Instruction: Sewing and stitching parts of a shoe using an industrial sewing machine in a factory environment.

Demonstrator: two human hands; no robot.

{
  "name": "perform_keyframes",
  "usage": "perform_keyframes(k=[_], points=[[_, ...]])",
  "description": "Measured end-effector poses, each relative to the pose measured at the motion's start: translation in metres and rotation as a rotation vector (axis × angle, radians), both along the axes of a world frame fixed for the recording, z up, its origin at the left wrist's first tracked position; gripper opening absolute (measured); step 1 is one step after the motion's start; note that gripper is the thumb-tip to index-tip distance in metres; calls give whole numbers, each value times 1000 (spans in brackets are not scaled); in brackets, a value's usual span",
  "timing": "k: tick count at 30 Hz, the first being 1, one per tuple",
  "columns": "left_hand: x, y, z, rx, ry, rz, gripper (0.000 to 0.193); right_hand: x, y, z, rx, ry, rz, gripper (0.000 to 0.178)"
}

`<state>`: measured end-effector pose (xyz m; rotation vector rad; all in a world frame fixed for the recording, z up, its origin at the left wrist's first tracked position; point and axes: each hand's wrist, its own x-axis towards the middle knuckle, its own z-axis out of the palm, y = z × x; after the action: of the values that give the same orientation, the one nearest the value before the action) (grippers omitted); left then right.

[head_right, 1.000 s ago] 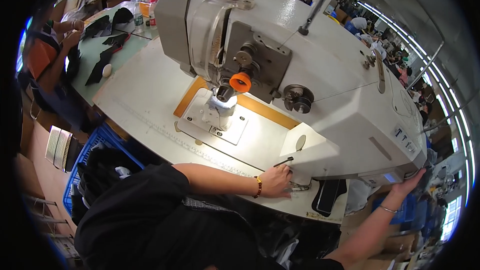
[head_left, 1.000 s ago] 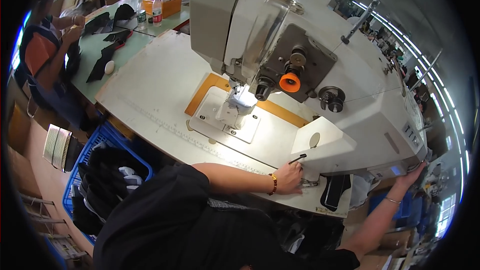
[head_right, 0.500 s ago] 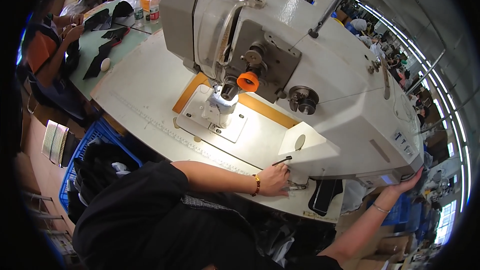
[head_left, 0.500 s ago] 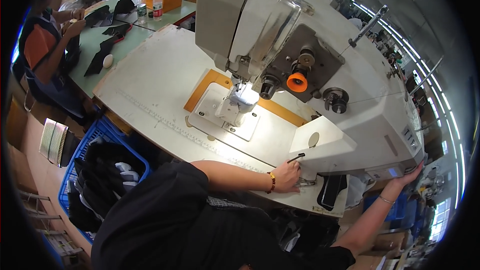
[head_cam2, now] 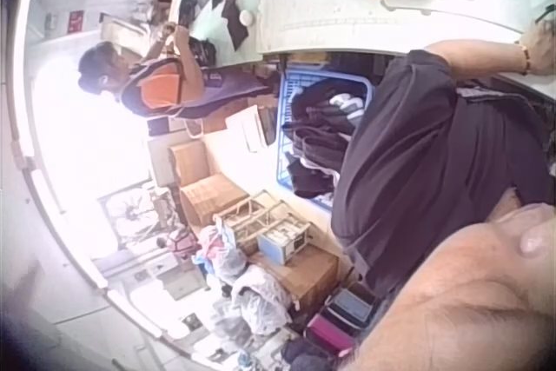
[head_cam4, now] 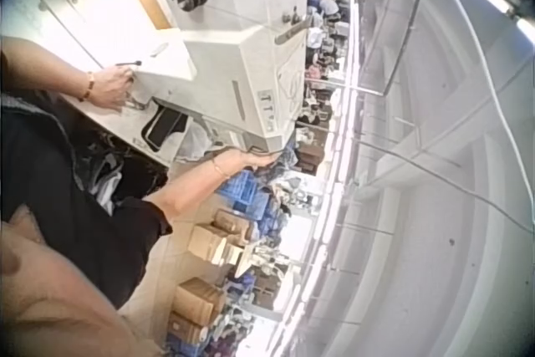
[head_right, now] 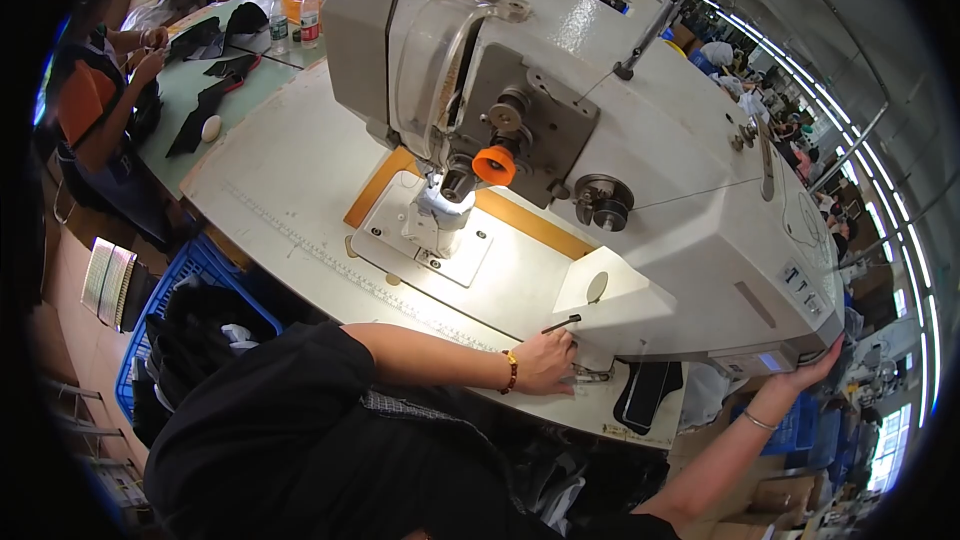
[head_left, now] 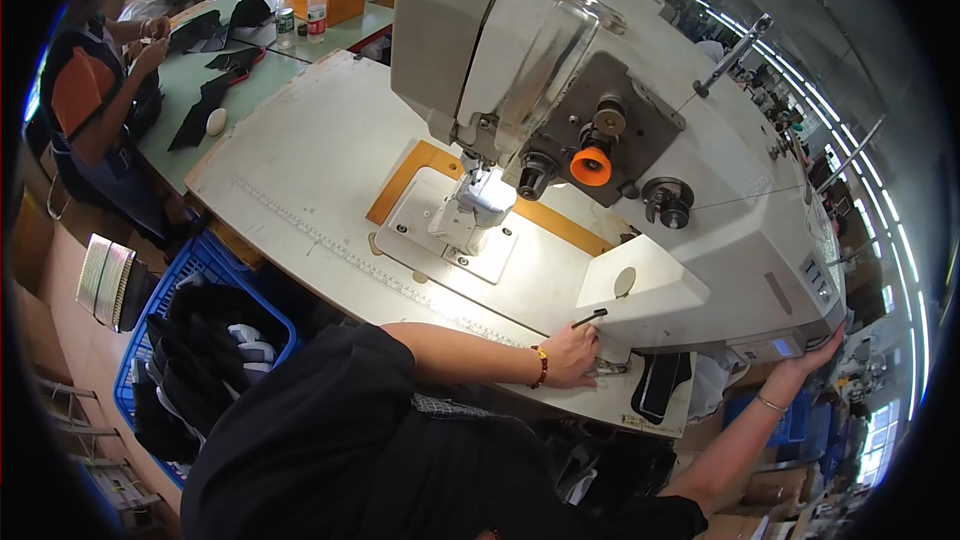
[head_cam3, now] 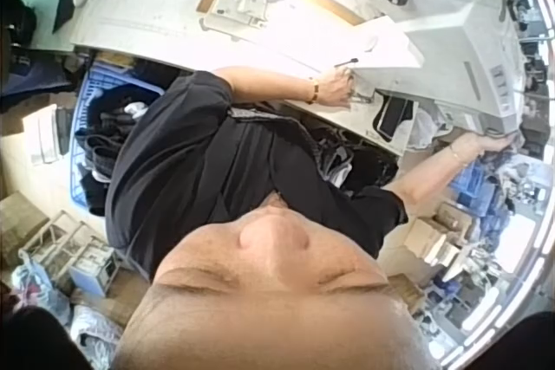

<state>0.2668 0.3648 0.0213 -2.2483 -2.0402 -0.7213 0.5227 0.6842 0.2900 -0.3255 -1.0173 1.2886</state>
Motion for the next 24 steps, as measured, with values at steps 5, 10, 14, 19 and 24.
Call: perform_keyframes(k=[5,10,14,19,24], points=[[0,1,-2,19,31,-5,62,-3,-5,5,13,-36,-92,58],[0,1,-3,1,51,-1,63,-4,-8,8,-16,-48,-52,57],[0,0,-1,25,58,3,63,-2,-6,7,2,-41,-55,58],[1,-1,-1,48,33,30,67,-3,-10,10,-32,-86,-11,60],[1,-1,-1,56,32,9,64,-12,-28,12,-62,-78,-26,62]])
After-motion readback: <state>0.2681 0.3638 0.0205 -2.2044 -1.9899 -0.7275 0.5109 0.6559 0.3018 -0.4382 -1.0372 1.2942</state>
